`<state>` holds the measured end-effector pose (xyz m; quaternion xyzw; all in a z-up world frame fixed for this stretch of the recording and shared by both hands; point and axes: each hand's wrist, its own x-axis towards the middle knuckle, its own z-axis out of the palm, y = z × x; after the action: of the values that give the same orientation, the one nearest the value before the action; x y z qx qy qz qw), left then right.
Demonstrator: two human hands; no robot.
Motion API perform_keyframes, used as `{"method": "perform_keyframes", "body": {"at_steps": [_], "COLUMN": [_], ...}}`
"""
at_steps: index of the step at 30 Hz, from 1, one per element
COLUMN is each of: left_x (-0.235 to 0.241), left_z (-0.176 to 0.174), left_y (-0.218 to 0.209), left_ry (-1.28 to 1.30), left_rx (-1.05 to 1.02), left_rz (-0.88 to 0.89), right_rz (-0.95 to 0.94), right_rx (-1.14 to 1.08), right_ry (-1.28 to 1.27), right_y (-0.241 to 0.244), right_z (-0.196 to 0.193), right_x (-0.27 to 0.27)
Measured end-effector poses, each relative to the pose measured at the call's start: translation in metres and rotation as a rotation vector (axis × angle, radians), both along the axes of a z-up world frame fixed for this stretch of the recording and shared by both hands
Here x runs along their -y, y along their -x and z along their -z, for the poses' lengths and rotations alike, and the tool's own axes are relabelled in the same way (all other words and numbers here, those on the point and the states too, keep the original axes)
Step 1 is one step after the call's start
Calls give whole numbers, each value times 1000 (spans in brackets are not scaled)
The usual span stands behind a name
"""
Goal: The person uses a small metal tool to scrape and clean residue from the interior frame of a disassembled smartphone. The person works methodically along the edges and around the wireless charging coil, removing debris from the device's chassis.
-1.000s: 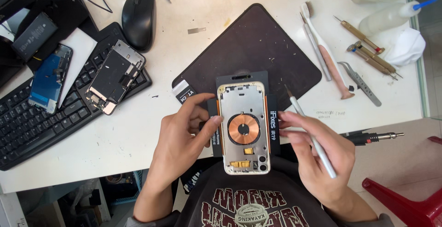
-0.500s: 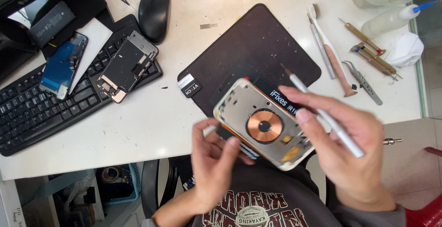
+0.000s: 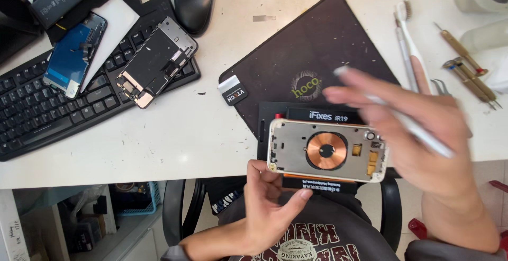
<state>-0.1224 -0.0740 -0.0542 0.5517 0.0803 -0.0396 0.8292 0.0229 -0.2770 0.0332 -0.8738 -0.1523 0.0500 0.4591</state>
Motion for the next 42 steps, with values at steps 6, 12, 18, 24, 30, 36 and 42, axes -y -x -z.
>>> {"method": "perform_keyframes", "body": {"at_steps": [6, 12, 18, 24, 30, 36, 42], "left_x": [-70, -81, -79, -86, -87, -88, -87], "left_z": [-22, -32, -33, -21, -19, -22, -29], "left_y": [-27, -78, -79, -74, -77, -76, -77], "left_ry": [-919, -1351, -1483, -1335, -1250, -1183, -1181], "left_rx": [478, 847, 885, 963, 933, 887, 856], "left_rz": [-55, 150, 118, 49, 81, 123, 132], "right_rz": [-37, -245, -94, -196, -276, -318, -260], "right_rx": [167, 102, 83, 36, 130, 167, -366], "right_ry": [-585, -408, -415, -171, 41, 208, 523], "right_y": [45, 56, 60, 63, 68, 107, 126], "right_z": [38, 55, 50, 40, 33, 49, 64], "right_x": [35, 58, 39, 42, 30, 26, 22]}}
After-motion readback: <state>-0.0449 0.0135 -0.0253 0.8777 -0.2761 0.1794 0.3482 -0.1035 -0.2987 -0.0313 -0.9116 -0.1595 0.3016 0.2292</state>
